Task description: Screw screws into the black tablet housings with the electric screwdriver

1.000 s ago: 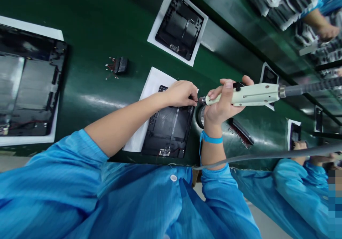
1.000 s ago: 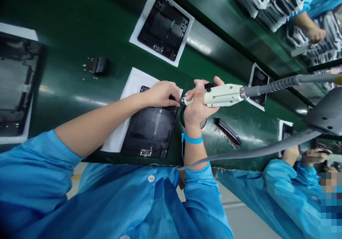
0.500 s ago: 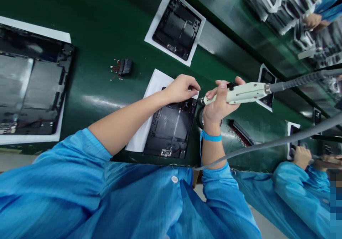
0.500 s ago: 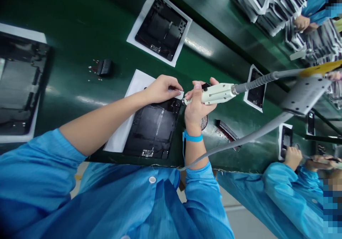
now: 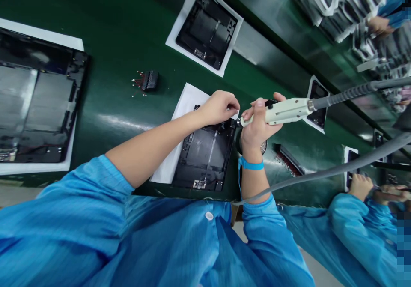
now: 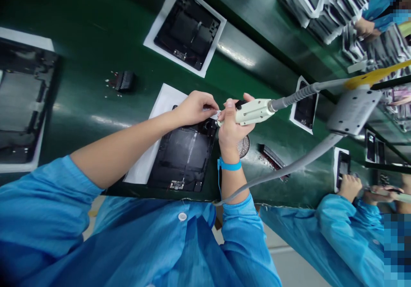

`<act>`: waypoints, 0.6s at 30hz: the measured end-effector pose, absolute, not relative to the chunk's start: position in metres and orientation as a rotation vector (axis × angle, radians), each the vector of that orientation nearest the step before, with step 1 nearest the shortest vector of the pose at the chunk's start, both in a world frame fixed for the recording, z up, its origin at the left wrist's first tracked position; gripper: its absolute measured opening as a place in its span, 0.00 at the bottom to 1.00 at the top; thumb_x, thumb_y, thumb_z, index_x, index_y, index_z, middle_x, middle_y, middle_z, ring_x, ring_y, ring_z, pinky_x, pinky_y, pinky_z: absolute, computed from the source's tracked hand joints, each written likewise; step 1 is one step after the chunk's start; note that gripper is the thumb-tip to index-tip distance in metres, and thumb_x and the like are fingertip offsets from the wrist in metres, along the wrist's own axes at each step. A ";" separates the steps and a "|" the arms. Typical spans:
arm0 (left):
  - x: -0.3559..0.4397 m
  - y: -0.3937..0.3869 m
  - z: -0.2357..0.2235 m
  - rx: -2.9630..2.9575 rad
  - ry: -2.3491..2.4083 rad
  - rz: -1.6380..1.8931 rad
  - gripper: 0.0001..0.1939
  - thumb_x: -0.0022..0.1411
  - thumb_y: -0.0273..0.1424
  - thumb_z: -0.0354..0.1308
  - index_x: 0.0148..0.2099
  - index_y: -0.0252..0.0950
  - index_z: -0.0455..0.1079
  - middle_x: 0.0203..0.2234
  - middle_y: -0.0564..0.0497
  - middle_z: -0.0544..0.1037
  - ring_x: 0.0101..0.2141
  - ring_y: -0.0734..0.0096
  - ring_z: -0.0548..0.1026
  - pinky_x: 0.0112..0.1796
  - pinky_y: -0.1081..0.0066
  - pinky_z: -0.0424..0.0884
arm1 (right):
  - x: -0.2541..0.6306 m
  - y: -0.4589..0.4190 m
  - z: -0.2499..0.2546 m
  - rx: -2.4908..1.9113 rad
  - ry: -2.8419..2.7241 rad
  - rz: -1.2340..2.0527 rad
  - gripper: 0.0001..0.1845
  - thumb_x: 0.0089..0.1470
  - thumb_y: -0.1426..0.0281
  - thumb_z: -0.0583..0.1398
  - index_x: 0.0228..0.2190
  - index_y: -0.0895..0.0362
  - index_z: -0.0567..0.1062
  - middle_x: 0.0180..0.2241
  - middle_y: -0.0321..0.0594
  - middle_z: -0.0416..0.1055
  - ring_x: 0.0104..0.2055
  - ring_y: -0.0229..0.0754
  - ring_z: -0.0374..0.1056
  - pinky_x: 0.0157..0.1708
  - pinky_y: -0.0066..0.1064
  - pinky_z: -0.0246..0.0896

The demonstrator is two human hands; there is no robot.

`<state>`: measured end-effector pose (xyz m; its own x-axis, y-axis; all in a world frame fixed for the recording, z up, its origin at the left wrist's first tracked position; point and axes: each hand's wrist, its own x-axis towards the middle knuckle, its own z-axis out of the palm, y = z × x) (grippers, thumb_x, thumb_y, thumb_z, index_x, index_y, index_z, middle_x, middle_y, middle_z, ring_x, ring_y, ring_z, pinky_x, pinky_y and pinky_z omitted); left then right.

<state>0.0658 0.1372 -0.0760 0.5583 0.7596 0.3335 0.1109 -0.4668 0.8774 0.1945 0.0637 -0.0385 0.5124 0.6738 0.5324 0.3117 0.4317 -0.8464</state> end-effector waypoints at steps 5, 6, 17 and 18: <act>0.063 0.141 -0.081 1.920 0.679 0.949 0.11 0.66 0.24 0.65 0.40 0.39 0.90 0.34 0.49 0.89 0.36 0.66 0.84 0.44 0.66 0.76 | 0.188 0.065 -0.046 -1.149 -1.086 0.325 0.31 0.68 0.42 0.72 0.54 0.47 0.69 0.34 0.26 0.70 0.21 0.30 0.63 0.24 0.30 0.68; 0.061 0.142 -0.081 1.917 0.666 0.950 0.10 0.67 0.25 0.65 0.39 0.39 0.89 0.34 0.49 0.88 0.36 0.67 0.83 0.43 0.67 0.75 | 0.187 0.066 -0.049 -1.155 -1.080 0.329 0.31 0.68 0.41 0.72 0.53 0.47 0.69 0.34 0.27 0.71 0.21 0.30 0.63 0.24 0.30 0.68; 0.019 0.149 -0.072 2.170 0.812 0.872 0.17 0.68 0.48 0.61 0.40 0.44 0.85 0.42 0.42 0.89 0.45 0.44 0.87 0.52 0.48 0.85 | 0.203 0.067 -0.042 -1.120 -0.955 0.597 0.31 0.58 0.46 0.78 0.49 0.52 0.77 0.34 0.32 0.79 0.25 0.34 0.68 0.29 0.31 0.75; 0.003 0.143 -0.076 2.219 0.857 0.906 0.18 0.68 0.50 0.60 0.41 0.46 0.85 0.44 0.41 0.89 0.49 0.39 0.87 0.56 0.43 0.84 | 0.212 0.061 -0.041 -1.122 -0.969 0.565 0.30 0.58 0.46 0.78 0.48 0.52 0.78 0.34 0.32 0.79 0.27 0.35 0.69 0.30 0.31 0.76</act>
<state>0.0032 0.1426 -0.0761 0.5615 0.7362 0.3777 0.3364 -0.6201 0.7087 0.2123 0.0611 -0.0410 0.4924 0.7946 0.3551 0.0828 0.3634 -0.9280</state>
